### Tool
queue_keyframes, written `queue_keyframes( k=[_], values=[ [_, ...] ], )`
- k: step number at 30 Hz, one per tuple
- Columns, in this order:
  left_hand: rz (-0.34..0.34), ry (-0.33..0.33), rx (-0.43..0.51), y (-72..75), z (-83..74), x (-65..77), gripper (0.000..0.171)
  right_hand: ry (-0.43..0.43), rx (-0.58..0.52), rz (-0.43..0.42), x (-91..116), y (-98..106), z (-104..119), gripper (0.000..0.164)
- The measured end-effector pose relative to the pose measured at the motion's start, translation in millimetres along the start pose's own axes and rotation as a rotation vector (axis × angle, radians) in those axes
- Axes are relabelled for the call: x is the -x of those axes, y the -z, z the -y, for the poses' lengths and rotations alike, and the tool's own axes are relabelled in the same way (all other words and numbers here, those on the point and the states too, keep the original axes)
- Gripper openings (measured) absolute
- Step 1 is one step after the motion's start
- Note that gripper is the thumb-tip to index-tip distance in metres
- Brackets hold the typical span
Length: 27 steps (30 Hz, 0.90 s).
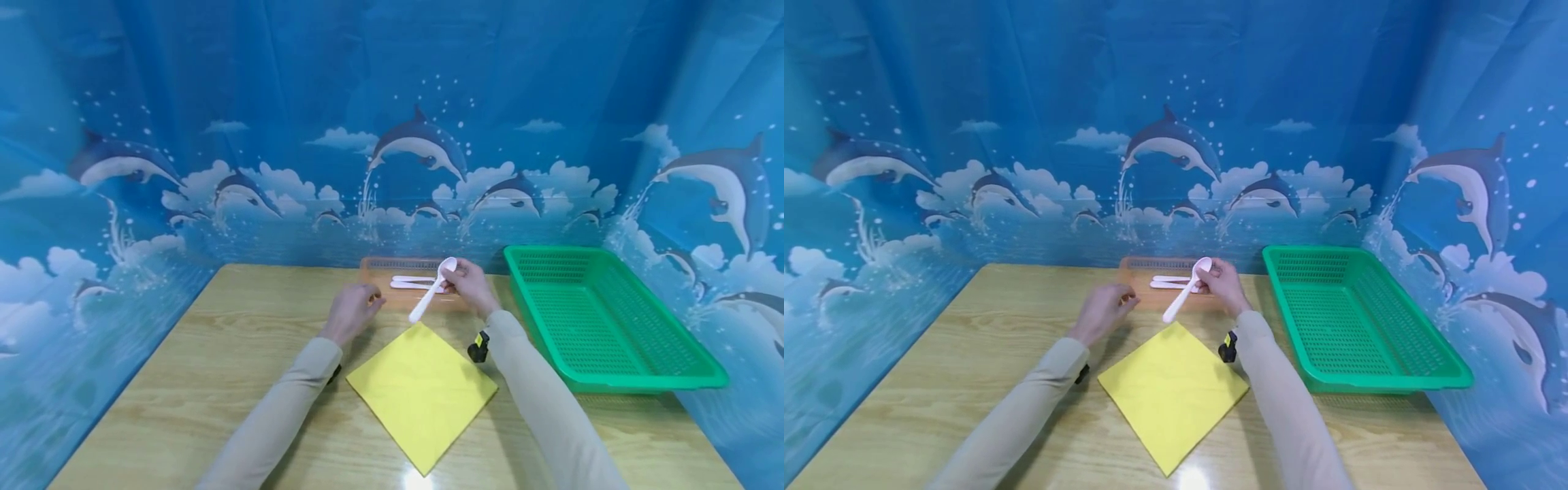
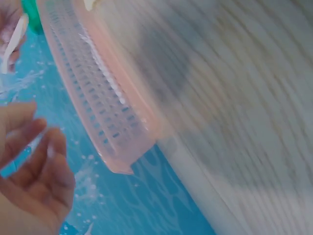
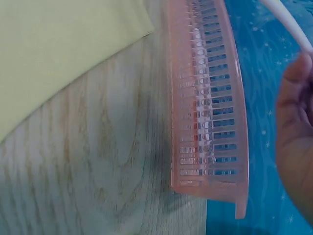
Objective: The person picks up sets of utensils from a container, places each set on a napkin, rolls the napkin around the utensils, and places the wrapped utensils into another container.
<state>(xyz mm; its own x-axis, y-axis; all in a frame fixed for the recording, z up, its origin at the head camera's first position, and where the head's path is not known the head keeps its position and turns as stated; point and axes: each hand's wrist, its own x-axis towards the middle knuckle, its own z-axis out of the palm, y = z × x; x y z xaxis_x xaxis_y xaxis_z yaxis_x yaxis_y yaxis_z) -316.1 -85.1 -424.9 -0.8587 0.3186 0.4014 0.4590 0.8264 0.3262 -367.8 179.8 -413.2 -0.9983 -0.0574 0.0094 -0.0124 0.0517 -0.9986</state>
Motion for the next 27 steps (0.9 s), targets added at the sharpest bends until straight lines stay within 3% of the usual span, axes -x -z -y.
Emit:
queue_keyframes(
  k=[4,8,14,19,27],
  values=[
    [0.144,-0.085,0.047,3.2,-8.8,3.3,0.011,-0.092,0.142,0.168,6,-4,-4,0.034],
    [0.283,-0.148,0.071,3.4,-14.8,9.5,0.011,-0.132,0.216,0.256,11,-6,-10,0.031],
    [0.391,-0.176,0.097,-0.4,-18.4,15.7,0.008,-0.139,0.271,0.332,16,-8,-15,0.023],
    [0.495,-0.188,0.126,-3.9,-21.4,18.7,0.012,-0.236,0.32,0.39,20,-14,-19,0.017],
    [0.617,-0.224,0.157,-6.0,-26.4,25.3,0.025,-0.325,0.359,0.398,26,-24,-28,0.016]
  ],
)
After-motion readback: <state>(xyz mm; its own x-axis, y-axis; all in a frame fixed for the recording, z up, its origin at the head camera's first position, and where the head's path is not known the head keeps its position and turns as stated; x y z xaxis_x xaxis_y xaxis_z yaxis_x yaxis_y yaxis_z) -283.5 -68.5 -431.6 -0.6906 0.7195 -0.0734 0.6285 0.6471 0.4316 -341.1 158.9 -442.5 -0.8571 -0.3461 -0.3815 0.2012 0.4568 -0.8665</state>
